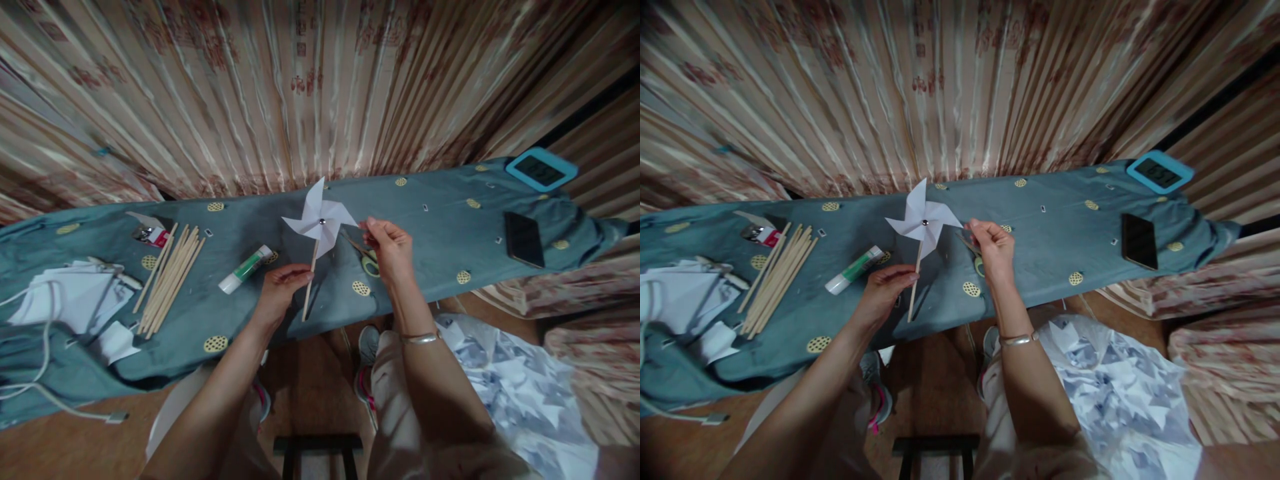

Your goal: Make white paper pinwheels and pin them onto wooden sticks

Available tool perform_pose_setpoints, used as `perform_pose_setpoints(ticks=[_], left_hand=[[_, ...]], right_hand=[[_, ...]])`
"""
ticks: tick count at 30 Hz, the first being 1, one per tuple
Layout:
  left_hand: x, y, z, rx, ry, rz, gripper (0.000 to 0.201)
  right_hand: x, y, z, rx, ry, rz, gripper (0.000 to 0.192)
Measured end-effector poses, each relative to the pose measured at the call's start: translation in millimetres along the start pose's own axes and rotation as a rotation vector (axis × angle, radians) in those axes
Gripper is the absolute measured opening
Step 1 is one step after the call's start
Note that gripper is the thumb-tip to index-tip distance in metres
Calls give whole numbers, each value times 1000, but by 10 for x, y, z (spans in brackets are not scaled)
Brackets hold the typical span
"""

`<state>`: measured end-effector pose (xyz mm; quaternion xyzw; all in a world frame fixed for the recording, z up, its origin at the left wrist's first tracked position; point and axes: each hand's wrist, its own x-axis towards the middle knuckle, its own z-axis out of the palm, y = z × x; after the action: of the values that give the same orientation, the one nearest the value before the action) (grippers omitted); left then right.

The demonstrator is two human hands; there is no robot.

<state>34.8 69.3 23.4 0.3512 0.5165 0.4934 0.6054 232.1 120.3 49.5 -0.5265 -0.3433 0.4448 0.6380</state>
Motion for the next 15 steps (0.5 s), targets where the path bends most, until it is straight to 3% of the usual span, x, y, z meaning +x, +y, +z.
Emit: perform_pose_setpoints(ticks=[7,15], left_hand=[[-49,7,41,66,-61,-34,26],[-37,17,27,55,-38,-26,26]], right_hand=[[11,24,17,-23,-37,4,31],[-7,53,41,11,-74,60,30]])
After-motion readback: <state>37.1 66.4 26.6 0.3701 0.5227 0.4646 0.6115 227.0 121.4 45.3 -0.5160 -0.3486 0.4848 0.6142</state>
